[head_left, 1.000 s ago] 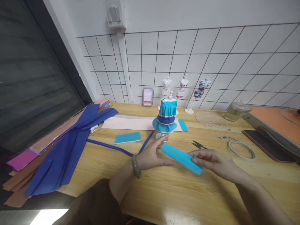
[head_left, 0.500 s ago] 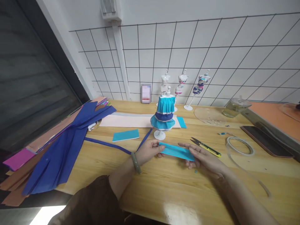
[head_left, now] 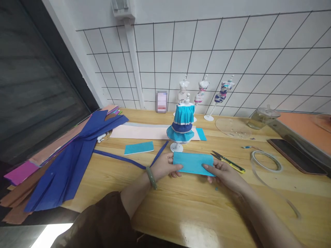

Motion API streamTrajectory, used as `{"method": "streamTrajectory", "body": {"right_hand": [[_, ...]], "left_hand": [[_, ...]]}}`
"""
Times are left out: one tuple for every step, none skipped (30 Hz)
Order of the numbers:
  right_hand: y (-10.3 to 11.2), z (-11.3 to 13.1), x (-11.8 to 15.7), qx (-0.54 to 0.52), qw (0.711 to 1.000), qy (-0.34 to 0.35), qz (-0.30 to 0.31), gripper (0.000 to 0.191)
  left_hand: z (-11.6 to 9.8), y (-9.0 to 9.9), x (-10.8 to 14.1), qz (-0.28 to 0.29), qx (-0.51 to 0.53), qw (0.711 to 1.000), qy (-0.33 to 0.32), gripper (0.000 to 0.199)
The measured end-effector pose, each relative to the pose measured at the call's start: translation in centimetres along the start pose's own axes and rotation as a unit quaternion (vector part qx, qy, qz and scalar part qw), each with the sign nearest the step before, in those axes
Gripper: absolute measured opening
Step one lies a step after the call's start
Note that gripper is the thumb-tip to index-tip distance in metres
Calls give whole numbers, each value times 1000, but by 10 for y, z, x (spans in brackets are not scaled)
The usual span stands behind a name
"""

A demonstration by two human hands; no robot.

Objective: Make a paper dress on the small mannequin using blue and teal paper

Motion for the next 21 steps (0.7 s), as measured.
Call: {"method": "streamTrajectory", "body": {"right_hand": [[-1,1,0,-13,1000,4,-3,26],[-1,2,1,-24,1000,7,-5,24],[-2,3,1,-33,999,10,-6,23],[-2,4,0,-39,999,14,-8,23],[-2,4,0,-42,999,15,-13,24],[-1,4,-1,-44,999,15,-21,28],[0,4,-1,-46,998,14,-32,35],[2,5,-1,-46,998,15,-45,44],[4,6,0,-44,997,20,-56,55],[5,7,1,-38,997,30,-61,66],[5,10,3,-28,997,47,-58,76],[4,13,5,-13,996,68,-48,83],[3,15,8,7,995,91,-33,89],[1,17,10,30,993,111,-19,91],[0,19,11,55,990,126,-11,91],[-1,19,12,80,988,136,-11,88],[-2,19,12,103,985,139,-16,81],[-2,19,12,125,982,140,-25,71],[-2,18,12,145,979,140,-34,59],[-2,18,12,163,976,138,-39,47],[-2,18,11,179,973,139,-40,35]], "left_hand": [[1,-1,0,4,-3,1000,3,53],[2,-2,0,3,-5,1000,4,53],[3,-2,0,0,-5,1000,4,52],[4,-2,0,-1,-3,1000,3,53],[4,-2,-1,-2,1,1000,0,53],[4,-2,-1,-3,5,1000,-2,53],[4,-2,-1,-3,10,1000,-2,54],[3,-2,-1,-3,16,1000,-1,54],[2,-1,-1,-5,24,1000,2,55],[1,-1,0,-7,33,999,6,55],[-1,0,0,-9,42,999,11,55],[-2,0,1,-12,50,999,17,55],[-4,1,2,-17,58,998,24,54],[-5,1,3,-24,64,997,31,53],[-7,2,4,-29,70,996,39,51],[-7,2,4,-34,75,996,46,49],[-8,3,5,-39,81,995,53,47],[-8,4,5,-42,86,994,59,44],[-8,5,5,-43,89,993,65,42],[-8,5,6,-43,91,992,72,41],[-8,6,6,-42,92,992,79,43]]}}
Point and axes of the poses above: each hand's wrist, its own x-axis away from the middle knuckle, its own y-axis out of the back of the hand, z = x × y, the point moved 4 cm from there along -x, towards the middle knuckle, and after that the axes turned 9 degrees about -z, right-handed, at the moved point
